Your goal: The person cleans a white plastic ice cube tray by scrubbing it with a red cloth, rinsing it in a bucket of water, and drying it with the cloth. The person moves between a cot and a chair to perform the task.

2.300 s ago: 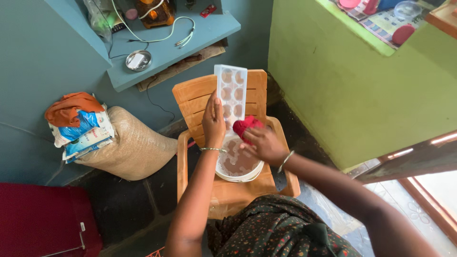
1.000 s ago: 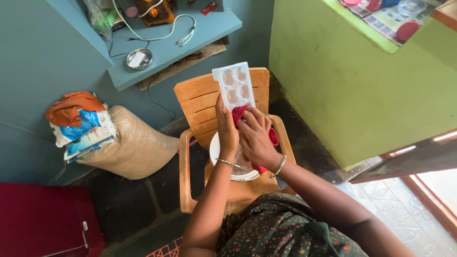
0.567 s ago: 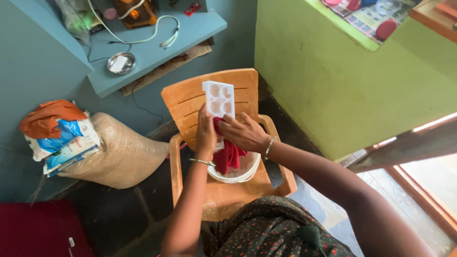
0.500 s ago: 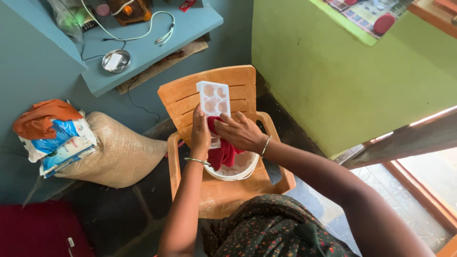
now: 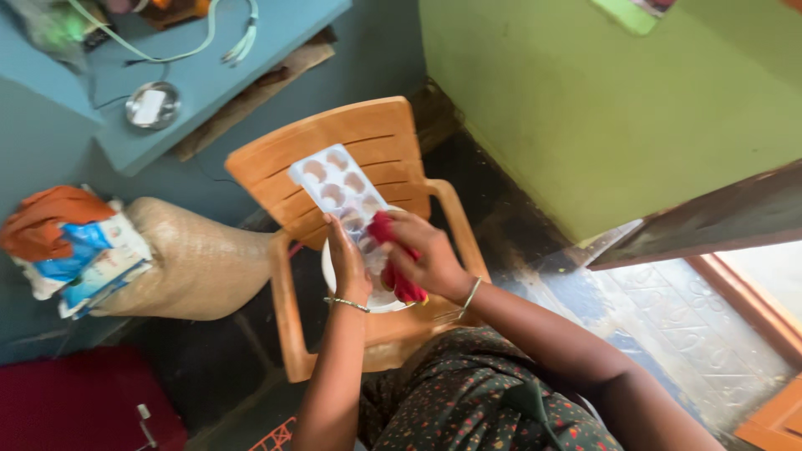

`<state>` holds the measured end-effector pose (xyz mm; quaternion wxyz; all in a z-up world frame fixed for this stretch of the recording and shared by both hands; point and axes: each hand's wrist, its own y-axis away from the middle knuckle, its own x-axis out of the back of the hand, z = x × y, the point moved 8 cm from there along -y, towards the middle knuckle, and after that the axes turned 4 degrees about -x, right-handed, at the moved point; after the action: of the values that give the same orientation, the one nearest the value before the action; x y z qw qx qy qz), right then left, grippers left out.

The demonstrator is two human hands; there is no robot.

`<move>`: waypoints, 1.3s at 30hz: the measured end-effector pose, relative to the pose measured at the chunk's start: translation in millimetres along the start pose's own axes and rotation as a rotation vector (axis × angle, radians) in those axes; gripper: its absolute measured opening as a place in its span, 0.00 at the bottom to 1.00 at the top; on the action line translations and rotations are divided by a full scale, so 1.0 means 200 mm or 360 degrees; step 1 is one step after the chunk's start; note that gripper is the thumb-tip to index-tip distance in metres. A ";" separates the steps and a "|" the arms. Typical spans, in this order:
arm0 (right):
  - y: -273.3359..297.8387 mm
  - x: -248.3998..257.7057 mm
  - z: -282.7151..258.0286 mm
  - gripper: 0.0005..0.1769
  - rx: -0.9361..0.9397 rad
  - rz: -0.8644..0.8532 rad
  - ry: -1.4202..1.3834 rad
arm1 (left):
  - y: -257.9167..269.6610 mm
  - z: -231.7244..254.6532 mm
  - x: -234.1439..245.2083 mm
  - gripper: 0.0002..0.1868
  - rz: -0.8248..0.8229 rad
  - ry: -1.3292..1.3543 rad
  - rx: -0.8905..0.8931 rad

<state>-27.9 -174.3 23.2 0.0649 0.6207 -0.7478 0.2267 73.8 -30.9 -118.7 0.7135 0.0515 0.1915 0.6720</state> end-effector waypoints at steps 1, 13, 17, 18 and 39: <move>0.03 0.06 -0.08 0.12 0.0450 0.0017 0.0261 | 0.01 -0.03 -0.07 0.42 0.0011 0.0011 -0.0025; 0.14 0.32 0.64 0.25 -0.0080 -0.0144 -0.0362 | 0.15 0.02 -0.76 0.36 0.0201 -0.0416 -0.0297; 0.12 0.32 0.76 0.26 -0.0235 -0.0191 -0.0824 | 0.11 -0.01 -0.83 0.34 0.0233 -0.0527 -0.0306; 0.13 0.35 0.76 0.25 -0.0215 -0.0186 -0.0774 | 0.10 -0.03 -0.83 0.34 0.0245 -0.0574 -0.0262; 0.16 0.10 1.07 0.32 -0.0327 -0.0388 -0.1125 | -0.04 -0.25 -0.59 0.34 0.0208 -0.1092 0.0056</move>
<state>-23.1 -277.0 -167.5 -0.1085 0.7351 -0.6636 -0.0867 61.3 -156.0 -144.4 0.6909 0.2988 -0.0517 0.6563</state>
